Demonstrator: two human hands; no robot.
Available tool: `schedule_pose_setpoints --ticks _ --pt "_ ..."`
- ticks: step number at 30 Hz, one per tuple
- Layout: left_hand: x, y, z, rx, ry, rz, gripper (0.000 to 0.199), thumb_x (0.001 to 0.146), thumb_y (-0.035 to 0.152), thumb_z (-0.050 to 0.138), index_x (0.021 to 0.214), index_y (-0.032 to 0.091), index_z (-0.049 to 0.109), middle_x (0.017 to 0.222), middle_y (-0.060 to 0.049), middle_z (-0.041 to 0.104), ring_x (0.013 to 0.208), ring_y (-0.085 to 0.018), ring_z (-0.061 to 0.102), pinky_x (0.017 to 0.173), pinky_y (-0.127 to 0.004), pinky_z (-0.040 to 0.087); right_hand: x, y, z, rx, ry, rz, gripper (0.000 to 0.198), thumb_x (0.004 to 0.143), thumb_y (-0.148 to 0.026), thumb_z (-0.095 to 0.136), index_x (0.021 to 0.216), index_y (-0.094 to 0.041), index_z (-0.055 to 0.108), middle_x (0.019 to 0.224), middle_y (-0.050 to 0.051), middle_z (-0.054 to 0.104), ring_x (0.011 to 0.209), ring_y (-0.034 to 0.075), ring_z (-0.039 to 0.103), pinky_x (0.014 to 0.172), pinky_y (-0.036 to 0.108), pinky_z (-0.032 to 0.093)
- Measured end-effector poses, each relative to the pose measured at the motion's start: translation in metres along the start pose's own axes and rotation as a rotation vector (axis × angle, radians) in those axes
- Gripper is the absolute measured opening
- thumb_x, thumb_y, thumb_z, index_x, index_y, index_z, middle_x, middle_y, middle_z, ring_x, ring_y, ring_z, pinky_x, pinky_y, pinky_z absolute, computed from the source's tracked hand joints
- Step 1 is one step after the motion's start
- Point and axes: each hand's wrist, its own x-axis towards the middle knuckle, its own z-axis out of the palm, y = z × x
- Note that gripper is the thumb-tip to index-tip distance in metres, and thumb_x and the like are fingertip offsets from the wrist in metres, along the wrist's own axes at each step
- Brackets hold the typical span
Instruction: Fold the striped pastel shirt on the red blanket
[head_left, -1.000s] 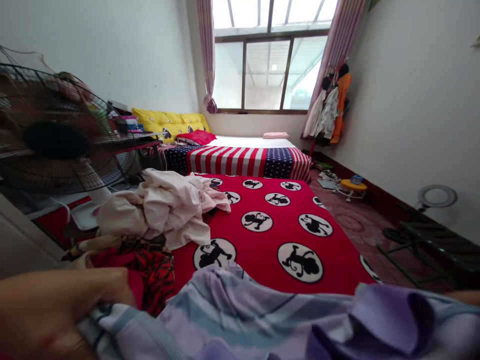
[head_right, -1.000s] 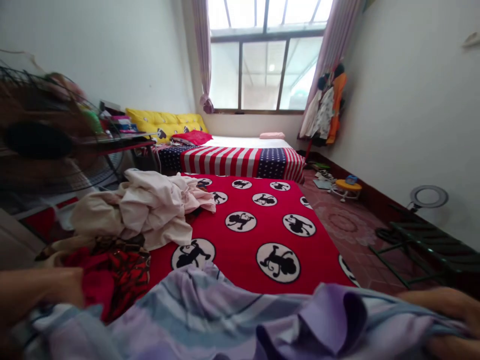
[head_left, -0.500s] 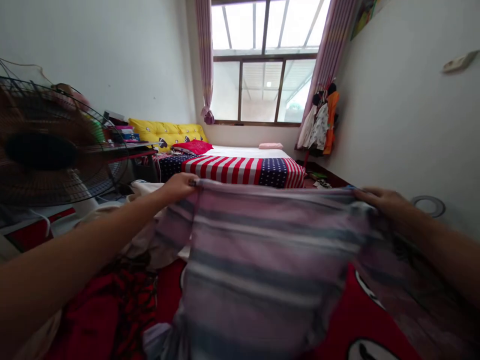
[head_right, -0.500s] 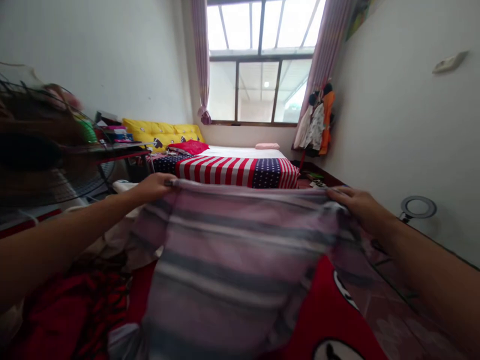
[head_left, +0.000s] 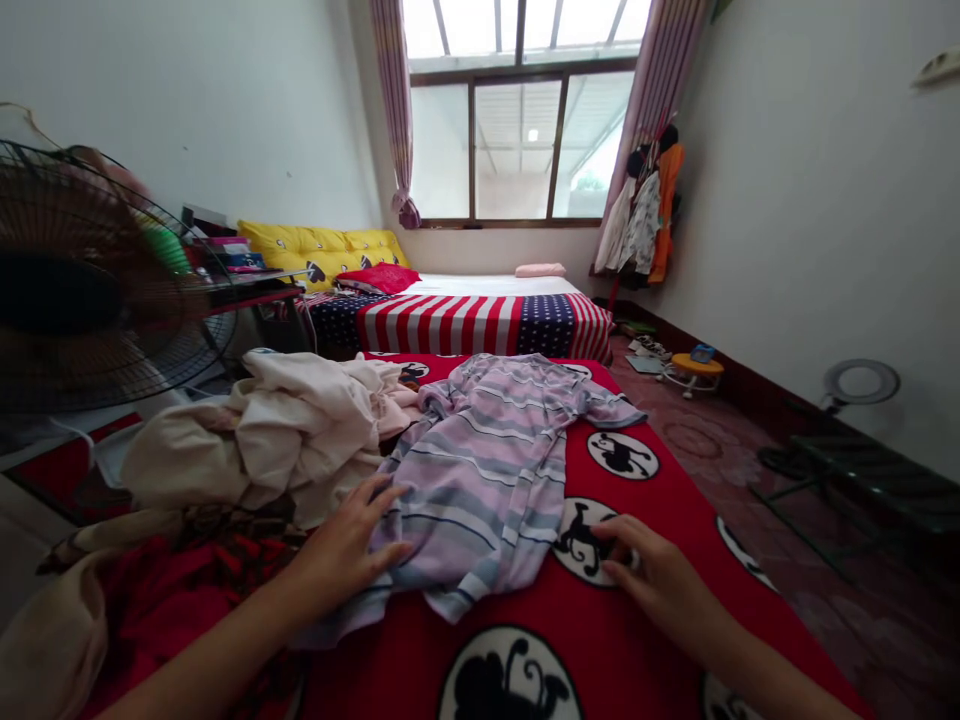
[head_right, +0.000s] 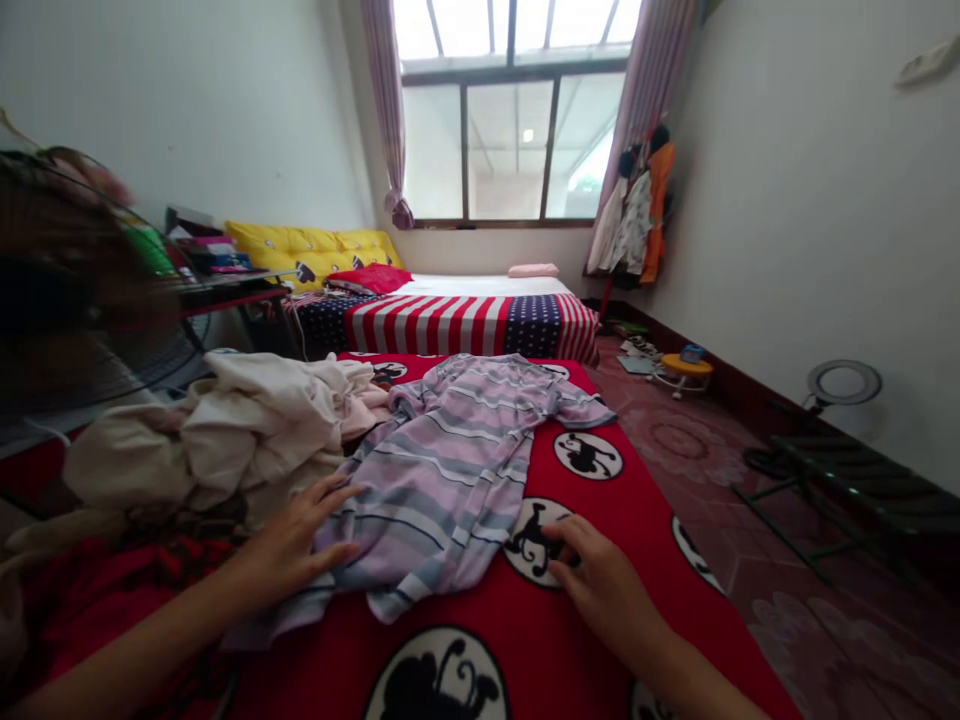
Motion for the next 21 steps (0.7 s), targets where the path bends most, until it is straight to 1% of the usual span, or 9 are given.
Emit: schedule_pose_setpoints --ticks 3,6,8,10,13,15,17,19,21 --pt "-0.020 -0.005 -0.011 -0.006 0.004 -0.089 0.058 0.074 0.042 0.064 0.128 0.022 0.055 0.136 -0.012 0.048 0.126 -0.032 0.046 0.106 -0.045 0.037 0.000 -0.029 0.018 -0.027 -0.087 -0.115 0.037 0.078 -0.011 0.045 0.110 -0.021 0.059 0.118 0.007 0.059 0.082 0.014 0.063 0.076 0.028 0.051" --pt "-0.033 0.004 -0.022 -0.056 -0.085 -0.137 0.061 0.076 0.047 0.061 0.132 0.023 0.051 0.130 -0.011 0.053 0.118 -0.029 0.053 0.101 -0.040 0.042 0.006 -0.059 0.040 -0.094 -0.198 -0.220 0.057 0.071 -0.005 0.049 0.123 -0.027 0.054 0.137 0.004 0.050 0.094 0.016 0.063 0.084 0.028 0.048" --pt "-0.042 0.015 -0.024 -0.066 -0.146 -0.160 0.068 0.075 0.047 0.063 0.137 0.027 0.045 0.127 -0.008 0.056 0.112 -0.027 0.057 0.095 -0.038 0.045 0.010 -0.076 0.057 -0.166 -0.270 -0.276 0.071 0.067 -0.005 0.054 0.132 -0.031 0.047 0.143 0.003 0.045 0.102 0.019 0.062 0.086 0.028 0.047" --pt "-0.048 0.024 -0.020 -0.023 -0.167 -0.166 0.072 0.072 0.040 0.065 0.139 0.030 0.041 0.125 -0.007 0.058 0.109 -0.026 0.058 0.092 -0.037 0.046 0.014 -0.086 0.072 -0.251 -0.294 -0.298 0.069 0.069 -0.008 0.056 0.134 -0.031 0.046 0.136 0.004 0.051 0.101 0.021 0.063 0.083 0.028 0.048" --pt "-0.051 0.028 -0.010 0.060 -0.130 -0.123 0.060 0.076 0.023 0.055 0.135 0.027 0.048 0.120 -0.009 0.061 0.109 -0.026 0.058 0.091 -0.038 0.045 0.017 -0.088 0.079 -0.370 -0.249 -0.286 0.041 0.082 -0.013 0.048 0.120 -0.025 0.058 0.109 0.006 0.064 0.086 0.020 0.066 0.072 0.027 0.047" --pt "-0.047 0.025 -0.011 -0.014 -0.094 -0.087 0.052 0.075 0.015 0.046 0.125 0.022 0.058 0.114 -0.009 0.064 0.105 -0.025 0.059 0.091 -0.037 0.044 0.017 -0.084 0.069 -0.392 -0.196 -0.308 0.033 0.088 -0.014 0.040 0.108 -0.022 0.065 0.096 0.007 0.065 0.077 0.018 0.065 0.068 0.027 0.046" --pt "-0.042 0.018 -0.022 -0.235 -0.075 -0.113 0.042 0.074 0.016 0.045 0.110 0.018 0.066 0.103 -0.008 0.068 0.098 -0.025 0.062 0.087 -0.034 0.045 0.012 -0.079 0.045 -0.326 -0.124 -0.364 0.033 0.090 -0.015 0.036 0.101 -0.021 0.066 0.091 0.007 0.065 0.075 0.017 0.064 0.067 0.026 0.046" --pt "-0.037 0.011 -0.042 -0.533 -0.044 -0.215 0.032 0.073 0.026 0.050 0.098 0.016 0.068 0.089 -0.006 0.070 0.087 -0.024 0.063 0.079 -0.031 0.047 0.002 -0.075 0.010 -0.199 -0.038 -0.407 0.031 0.092 -0.019 0.036 0.100 -0.020 0.066 0.093 0.008 0.065 0.078 0.017 0.064 0.070 0.026 0.047" --pt "-0.038 0.005 -0.061 -0.789 0.018 -0.332 0.036 0.071 0.038 0.057 0.097 0.015 0.066 0.082 -0.005 0.068 0.076 -0.021 0.062 0.068 -0.028 0.046 -0.012 -0.072 -0.025 -0.089 0.037 -0.404 0.028 0.092 -0.023 0.039 0.099 -0.022 0.066 0.097 0.008 0.065 0.087 0.018 0.063 0.075 0.026 0.049"
